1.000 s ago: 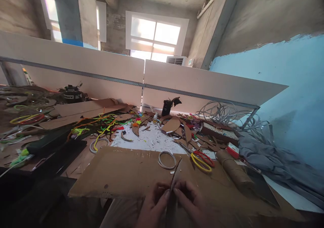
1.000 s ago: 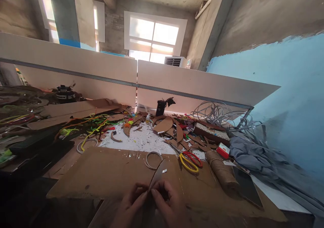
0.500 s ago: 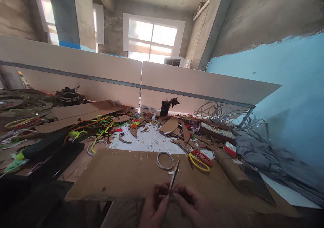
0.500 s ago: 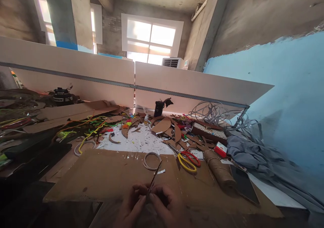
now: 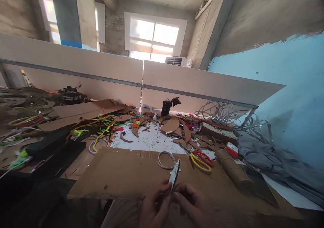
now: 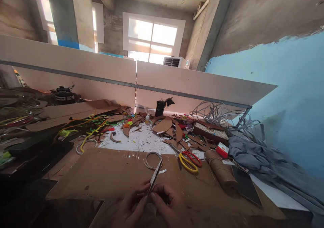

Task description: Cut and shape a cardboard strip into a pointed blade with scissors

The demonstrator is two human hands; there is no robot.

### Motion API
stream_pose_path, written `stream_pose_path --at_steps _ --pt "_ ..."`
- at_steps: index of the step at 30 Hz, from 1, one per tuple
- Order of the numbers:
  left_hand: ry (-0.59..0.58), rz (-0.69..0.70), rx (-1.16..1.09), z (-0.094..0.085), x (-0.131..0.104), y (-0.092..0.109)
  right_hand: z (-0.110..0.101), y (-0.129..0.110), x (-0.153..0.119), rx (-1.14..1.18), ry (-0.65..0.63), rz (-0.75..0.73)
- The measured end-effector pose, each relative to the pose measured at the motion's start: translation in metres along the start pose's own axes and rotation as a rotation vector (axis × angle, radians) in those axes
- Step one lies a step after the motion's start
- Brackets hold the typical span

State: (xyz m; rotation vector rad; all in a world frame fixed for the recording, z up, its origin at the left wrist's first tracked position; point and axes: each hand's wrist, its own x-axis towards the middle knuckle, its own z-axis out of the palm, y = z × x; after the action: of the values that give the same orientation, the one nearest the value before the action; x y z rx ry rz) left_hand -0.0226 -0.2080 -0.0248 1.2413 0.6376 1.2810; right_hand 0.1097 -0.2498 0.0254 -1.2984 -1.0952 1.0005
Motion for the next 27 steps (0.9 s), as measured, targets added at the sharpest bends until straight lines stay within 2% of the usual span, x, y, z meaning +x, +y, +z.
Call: stream_pose_path --at_steps 10,20,27 --pt "0.006 0.071 0.037 -0.0018 0.0008 -0.0041 0.0012 0.0000 -0.0011 0.015 -0.005 -0.007" --pt "0.016 0.060 0.059 -0.0022 -0.0006 -0.0034 0.0012 0.0044 0.0002 0.019 -0.026 0.006" --pt "0.010 0.091 0.166 -0.0052 -0.0014 -0.0016 0.0029 0.0010 0.0002 0.004 -0.024 0.025"
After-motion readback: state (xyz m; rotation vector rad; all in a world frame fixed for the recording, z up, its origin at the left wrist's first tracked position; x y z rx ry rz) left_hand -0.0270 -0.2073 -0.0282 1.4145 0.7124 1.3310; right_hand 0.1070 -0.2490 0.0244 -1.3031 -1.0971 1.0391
